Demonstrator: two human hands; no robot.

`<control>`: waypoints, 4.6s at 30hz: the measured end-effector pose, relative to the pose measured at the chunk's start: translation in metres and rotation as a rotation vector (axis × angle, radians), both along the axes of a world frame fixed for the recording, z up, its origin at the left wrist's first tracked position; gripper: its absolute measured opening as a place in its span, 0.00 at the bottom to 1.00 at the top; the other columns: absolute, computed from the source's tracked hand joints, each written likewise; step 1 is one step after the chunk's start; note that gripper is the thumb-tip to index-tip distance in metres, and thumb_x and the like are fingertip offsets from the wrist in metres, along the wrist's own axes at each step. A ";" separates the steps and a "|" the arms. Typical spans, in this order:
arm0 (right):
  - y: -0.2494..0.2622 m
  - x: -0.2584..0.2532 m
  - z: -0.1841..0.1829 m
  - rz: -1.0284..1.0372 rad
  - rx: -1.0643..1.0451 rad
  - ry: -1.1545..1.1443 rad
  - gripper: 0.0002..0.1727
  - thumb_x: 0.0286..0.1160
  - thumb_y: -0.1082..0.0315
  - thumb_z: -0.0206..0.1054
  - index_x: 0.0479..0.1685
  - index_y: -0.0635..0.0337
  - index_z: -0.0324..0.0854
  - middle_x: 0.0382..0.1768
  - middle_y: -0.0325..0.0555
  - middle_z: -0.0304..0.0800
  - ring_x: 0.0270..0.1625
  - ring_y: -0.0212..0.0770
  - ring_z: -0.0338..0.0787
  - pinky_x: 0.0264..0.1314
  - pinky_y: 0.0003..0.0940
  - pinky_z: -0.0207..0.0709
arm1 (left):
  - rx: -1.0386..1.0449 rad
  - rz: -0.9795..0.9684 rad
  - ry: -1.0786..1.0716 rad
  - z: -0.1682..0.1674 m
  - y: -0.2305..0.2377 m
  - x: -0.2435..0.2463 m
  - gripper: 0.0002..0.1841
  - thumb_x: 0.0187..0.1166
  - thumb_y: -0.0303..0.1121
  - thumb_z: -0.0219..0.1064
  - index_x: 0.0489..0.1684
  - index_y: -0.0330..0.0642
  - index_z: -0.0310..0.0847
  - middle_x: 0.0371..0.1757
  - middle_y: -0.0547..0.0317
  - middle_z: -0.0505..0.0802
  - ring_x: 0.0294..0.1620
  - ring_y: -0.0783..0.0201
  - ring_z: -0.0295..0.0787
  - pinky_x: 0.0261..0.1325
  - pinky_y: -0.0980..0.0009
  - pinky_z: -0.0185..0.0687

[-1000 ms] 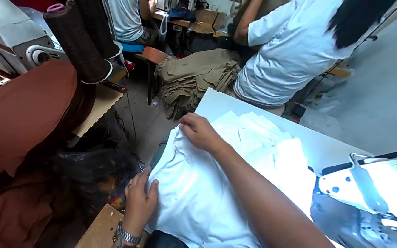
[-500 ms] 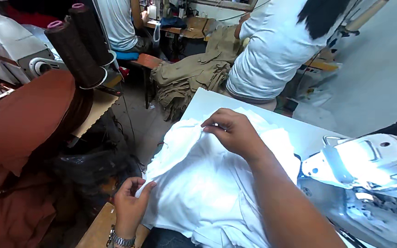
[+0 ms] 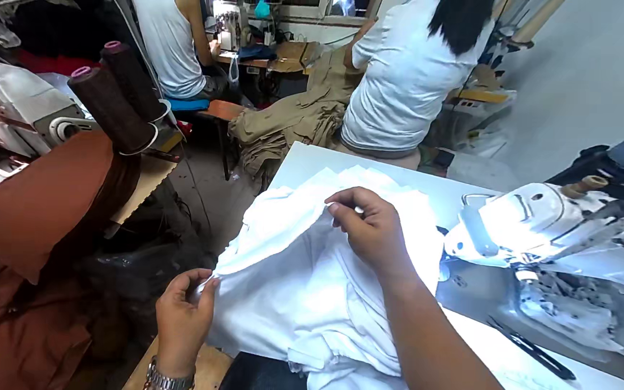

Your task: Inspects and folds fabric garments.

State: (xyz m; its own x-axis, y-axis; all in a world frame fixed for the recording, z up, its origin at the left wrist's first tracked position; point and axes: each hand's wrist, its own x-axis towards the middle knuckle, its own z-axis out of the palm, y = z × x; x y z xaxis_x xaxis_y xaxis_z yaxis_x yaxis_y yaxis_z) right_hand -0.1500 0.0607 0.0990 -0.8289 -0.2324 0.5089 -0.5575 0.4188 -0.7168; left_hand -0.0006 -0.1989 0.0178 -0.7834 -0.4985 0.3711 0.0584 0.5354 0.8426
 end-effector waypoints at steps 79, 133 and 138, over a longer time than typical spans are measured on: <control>0.034 0.076 -0.005 -0.080 0.172 0.153 0.08 0.76 0.64 0.66 0.39 0.54 0.91 0.29 0.29 0.80 0.29 0.17 0.74 0.29 0.09 0.67 | 0.808 -0.678 0.421 0.039 0.095 -0.055 0.09 0.91 0.33 0.55 0.53 0.52 0.83 0.48 0.65 0.96 0.49 0.73 0.94 0.53 0.75 0.91; 0.045 0.110 -0.035 -0.180 -0.293 -0.184 0.14 0.77 0.69 0.65 0.55 0.52 0.92 0.48 0.34 0.89 0.42 0.29 0.88 0.41 0.22 0.86 | 0.533 -0.780 0.102 0.006 0.140 -0.050 0.05 0.76 0.29 0.71 0.39 0.42 0.93 0.33 0.62 0.94 0.32 0.73 0.90 0.38 0.76 0.88; 0.031 0.115 -0.045 -0.161 -0.492 -0.098 0.18 0.71 0.75 0.72 0.61 0.60 0.88 0.45 0.39 0.93 0.45 0.31 0.92 0.50 0.23 0.89 | 0.572 -0.765 0.088 0.004 0.141 -0.049 0.04 0.76 0.30 0.72 0.38 0.44 0.93 0.34 0.64 0.94 0.35 0.73 0.90 0.41 0.75 0.89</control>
